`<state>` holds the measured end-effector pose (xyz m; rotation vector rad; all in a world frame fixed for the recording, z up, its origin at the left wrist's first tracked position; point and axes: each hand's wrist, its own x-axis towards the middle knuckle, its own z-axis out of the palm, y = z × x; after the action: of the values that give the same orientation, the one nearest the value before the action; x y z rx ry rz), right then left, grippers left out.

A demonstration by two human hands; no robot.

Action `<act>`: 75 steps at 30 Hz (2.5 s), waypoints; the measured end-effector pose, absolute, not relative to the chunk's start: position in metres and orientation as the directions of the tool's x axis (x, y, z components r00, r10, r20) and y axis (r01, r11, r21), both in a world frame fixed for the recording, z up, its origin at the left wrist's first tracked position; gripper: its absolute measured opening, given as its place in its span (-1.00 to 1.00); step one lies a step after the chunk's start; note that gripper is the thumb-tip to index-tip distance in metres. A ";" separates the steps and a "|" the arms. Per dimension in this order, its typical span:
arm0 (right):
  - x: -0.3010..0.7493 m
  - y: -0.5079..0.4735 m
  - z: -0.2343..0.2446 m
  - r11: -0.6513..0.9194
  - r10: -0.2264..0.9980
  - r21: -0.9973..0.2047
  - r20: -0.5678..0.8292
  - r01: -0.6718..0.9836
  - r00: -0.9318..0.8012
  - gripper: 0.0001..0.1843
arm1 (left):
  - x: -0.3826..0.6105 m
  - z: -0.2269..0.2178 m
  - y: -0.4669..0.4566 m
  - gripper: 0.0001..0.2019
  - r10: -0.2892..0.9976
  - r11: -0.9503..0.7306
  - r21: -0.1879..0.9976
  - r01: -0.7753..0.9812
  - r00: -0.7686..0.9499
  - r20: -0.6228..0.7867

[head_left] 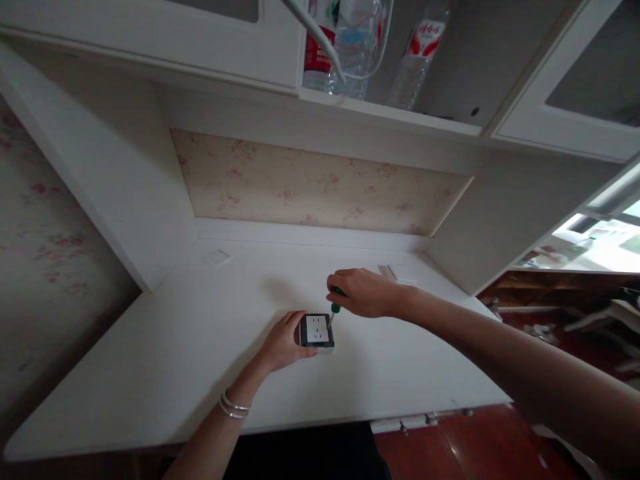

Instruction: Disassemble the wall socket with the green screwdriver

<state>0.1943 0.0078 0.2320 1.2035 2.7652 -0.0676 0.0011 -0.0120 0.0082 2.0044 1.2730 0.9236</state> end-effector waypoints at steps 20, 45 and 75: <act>0.176 0.006 0.237 0.740 0.668 -0.077 -0.038 0.668 -0.743 -0.75 | 0.002 0.009 -0.011 -0.17 0.919 -0.375 0.770 0.517 0.315 0.236; 0.137 0.020 0.231 0.782 0.622 0.122 -0.107 0.611 -0.776 -0.71 | 0.002 0.007 -0.010 -0.19 0.914 -0.390 0.773 0.500 0.310 0.261; 0.137 0.023 0.245 0.780 0.626 0.108 -0.139 0.617 -0.767 -0.71 | 0.001 0.008 -0.011 -0.14 0.918 -0.379 0.776 0.504 0.313 0.245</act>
<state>0.1371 0.0227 0.2448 0.9868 2.8040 0.0831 0.0010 -0.0106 0.0075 2.0045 1.2531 0.9254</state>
